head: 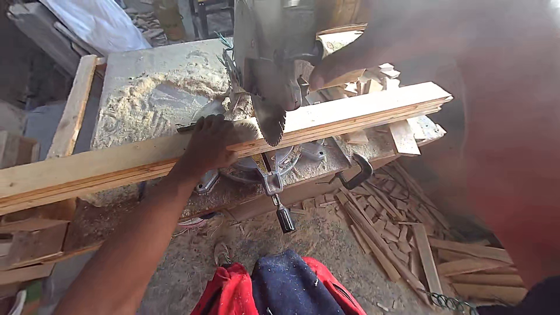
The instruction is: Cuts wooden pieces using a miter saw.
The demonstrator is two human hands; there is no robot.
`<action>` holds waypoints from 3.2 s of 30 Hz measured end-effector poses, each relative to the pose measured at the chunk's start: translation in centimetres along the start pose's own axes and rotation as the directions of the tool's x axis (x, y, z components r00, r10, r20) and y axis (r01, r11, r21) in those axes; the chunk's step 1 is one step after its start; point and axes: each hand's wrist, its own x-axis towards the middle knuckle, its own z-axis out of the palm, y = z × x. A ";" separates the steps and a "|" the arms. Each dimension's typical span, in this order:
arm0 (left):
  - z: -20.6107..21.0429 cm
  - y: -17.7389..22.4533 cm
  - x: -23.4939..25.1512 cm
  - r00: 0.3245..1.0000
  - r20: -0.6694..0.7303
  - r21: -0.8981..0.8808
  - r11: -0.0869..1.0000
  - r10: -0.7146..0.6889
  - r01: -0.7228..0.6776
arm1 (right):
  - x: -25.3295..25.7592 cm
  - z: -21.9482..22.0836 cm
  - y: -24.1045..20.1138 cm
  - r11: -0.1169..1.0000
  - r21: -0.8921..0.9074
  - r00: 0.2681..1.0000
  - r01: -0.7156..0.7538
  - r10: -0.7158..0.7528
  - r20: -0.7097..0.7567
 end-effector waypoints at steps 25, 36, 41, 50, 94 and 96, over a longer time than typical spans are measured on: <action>0.0 1.0 1.3 0.998 0.065 0.087 0.996 -0.012 0.006 | 3.0 2.3 2.8 0.979 -0.159 0.972 -0.130 0.158 0.174; 0.3 0.6 1.3 0.999 0.041 0.075 0.997 0.017 -0.020 | 0.8 -1.2 -11.7 0.857 -0.212 0.876 -0.470 0.483 0.010; 0.3 0.5 1.3 0.999 0.036 0.082 0.996 0.016 -0.019 | 0.6 -1.1 -11.3 0.882 -0.177 0.894 -0.436 0.448 0.030; 0.4 0.4 1.3 0.999 0.044 0.087 0.996 0.017 -0.021 | -0.3 -0.8 -12.7 0.858 -0.284 0.895 -0.428 0.446 -0.001; 0.0 0.3 1.3 0.995 0.096 0.055 0.998 0.032 -0.037 | -4.7 3.8 -16.6 0.783 -0.401 0.869 -0.475 0.490 -0.072; -0.2 0.4 1.3 0.994 0.099 0.047 0.998 0.035 -0.039 | -5.2 4.3 -16.7 0.794 -0.399 0.881 -0.458 0.464 -0.088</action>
